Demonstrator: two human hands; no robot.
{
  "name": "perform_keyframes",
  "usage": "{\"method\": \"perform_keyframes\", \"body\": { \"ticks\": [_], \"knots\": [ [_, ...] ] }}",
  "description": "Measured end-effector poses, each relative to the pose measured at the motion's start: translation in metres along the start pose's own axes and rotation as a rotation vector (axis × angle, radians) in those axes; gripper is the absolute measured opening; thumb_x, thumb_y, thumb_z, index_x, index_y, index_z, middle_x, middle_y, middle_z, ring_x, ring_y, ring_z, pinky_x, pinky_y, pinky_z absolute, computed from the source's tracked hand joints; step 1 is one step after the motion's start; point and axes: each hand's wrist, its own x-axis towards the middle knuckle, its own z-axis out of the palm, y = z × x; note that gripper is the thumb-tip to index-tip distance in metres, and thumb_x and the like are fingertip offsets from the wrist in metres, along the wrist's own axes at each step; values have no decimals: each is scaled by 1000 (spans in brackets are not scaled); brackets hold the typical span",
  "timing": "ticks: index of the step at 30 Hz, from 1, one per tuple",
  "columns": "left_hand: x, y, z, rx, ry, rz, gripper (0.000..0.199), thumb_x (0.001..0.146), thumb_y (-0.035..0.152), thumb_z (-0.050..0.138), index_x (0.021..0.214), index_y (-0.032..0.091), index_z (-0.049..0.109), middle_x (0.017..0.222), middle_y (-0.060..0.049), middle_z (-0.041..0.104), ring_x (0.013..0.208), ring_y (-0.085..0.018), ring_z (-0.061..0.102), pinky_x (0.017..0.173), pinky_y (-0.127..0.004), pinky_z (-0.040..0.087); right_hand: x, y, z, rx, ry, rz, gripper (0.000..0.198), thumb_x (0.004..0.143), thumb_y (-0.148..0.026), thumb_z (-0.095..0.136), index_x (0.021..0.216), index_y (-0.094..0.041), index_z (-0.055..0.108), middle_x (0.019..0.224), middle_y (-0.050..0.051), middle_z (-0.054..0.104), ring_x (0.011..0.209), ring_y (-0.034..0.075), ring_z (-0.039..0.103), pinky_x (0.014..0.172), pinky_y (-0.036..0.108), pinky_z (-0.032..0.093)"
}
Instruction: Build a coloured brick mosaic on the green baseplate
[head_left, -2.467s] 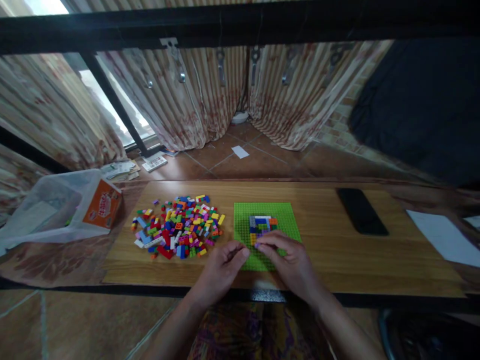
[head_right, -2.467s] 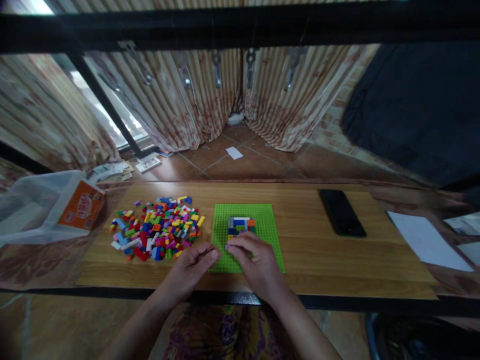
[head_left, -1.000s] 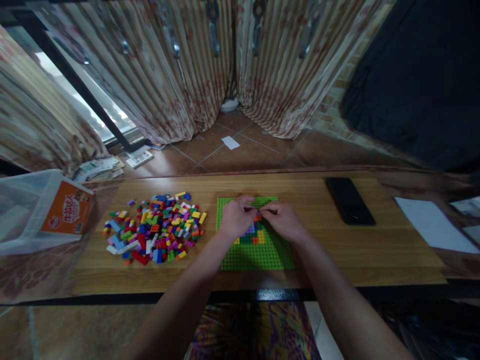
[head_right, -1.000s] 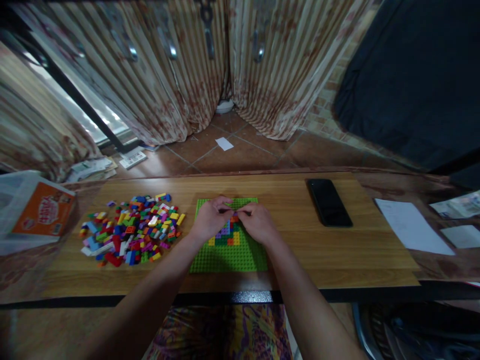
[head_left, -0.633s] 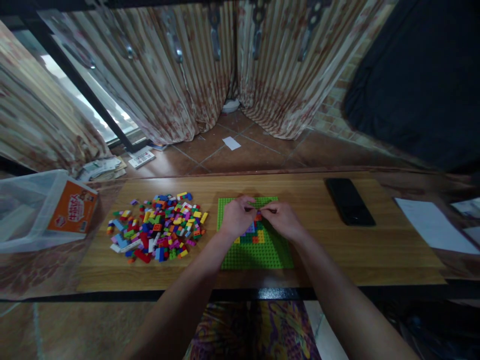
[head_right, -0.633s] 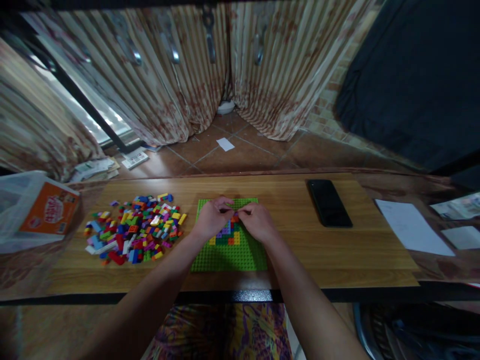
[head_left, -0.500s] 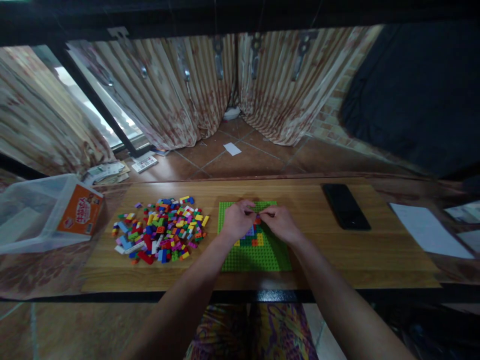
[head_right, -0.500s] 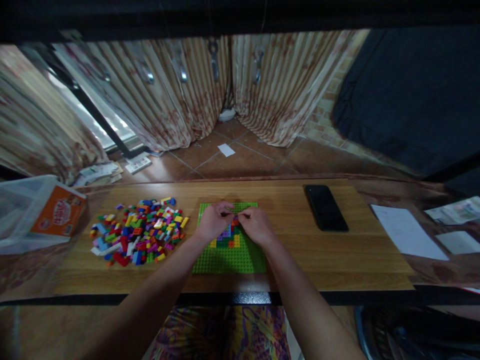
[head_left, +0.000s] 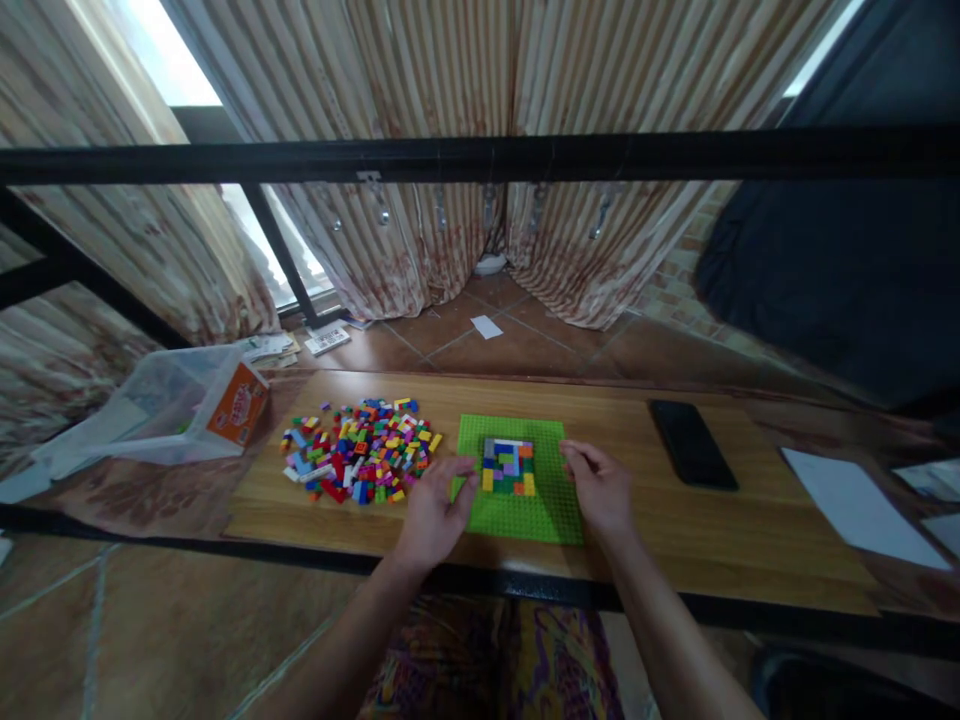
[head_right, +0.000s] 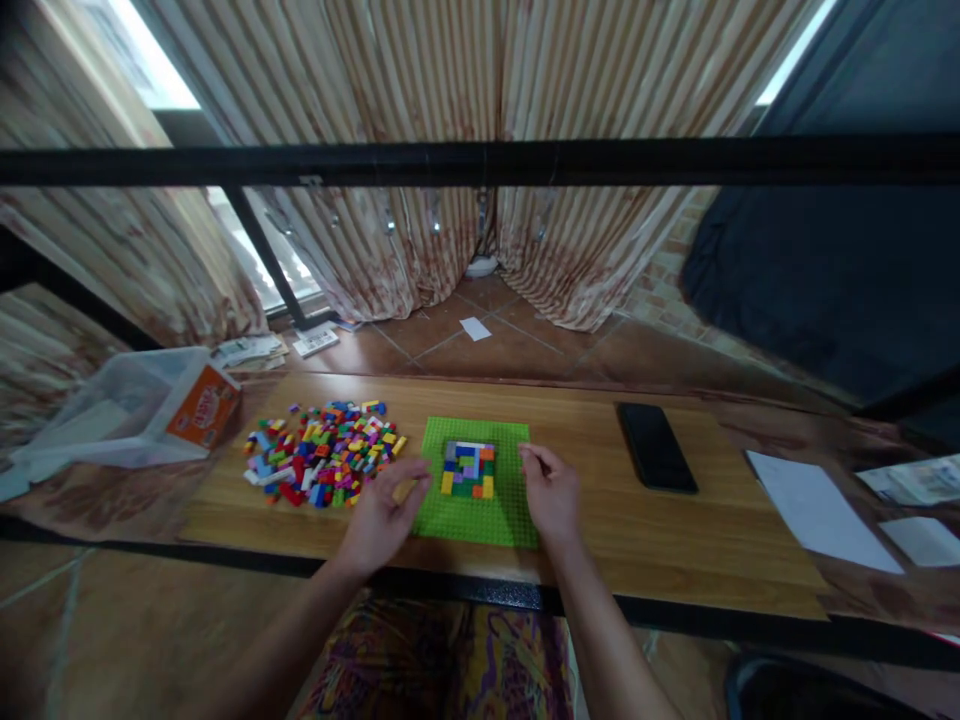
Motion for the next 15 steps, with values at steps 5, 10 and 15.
{"method": "perform_keyframes", "body": {
  "ticks": [5, 10, 15],
  "knots": [
    [-54, -20, -34, 198, 29, -8, 12, 88, 23, 53, 92, 20, 64, 87, -4, 70, 83, -18, 65, 77, -31, 53, -45, -6, 11, -42, -89, -135, 33, 84, -46, 54, 88, -19, 72, 89, 8, 72, 76, 19, 65, 72, 33, 51],
    [-66, -42, -58, 343, 8, 17, 13, 90, 23, 50, 91, 21, 63, 85, -4, 68, 82, -18, 63, 75, -32, 52, -79, -18, 42, -150, -319, -275, 26, 89, -35, 48, 92, -22, 71, 94, 7, 69, 88, 20, 65, 81, 34, 50],
    [-59, -62, -62, 437, 47, 42, 15, 91, 24, 48, 92, 20, 63, 83, -5, 67, 80, -18, 62, 76, -31, 50, -82, -30, 79, -337, -450, -400, 24, 89, -22, 45, 96, -21, 67, 94, 7, 67, 89, 20, 63, 82, 34, 50]
  ]
}}
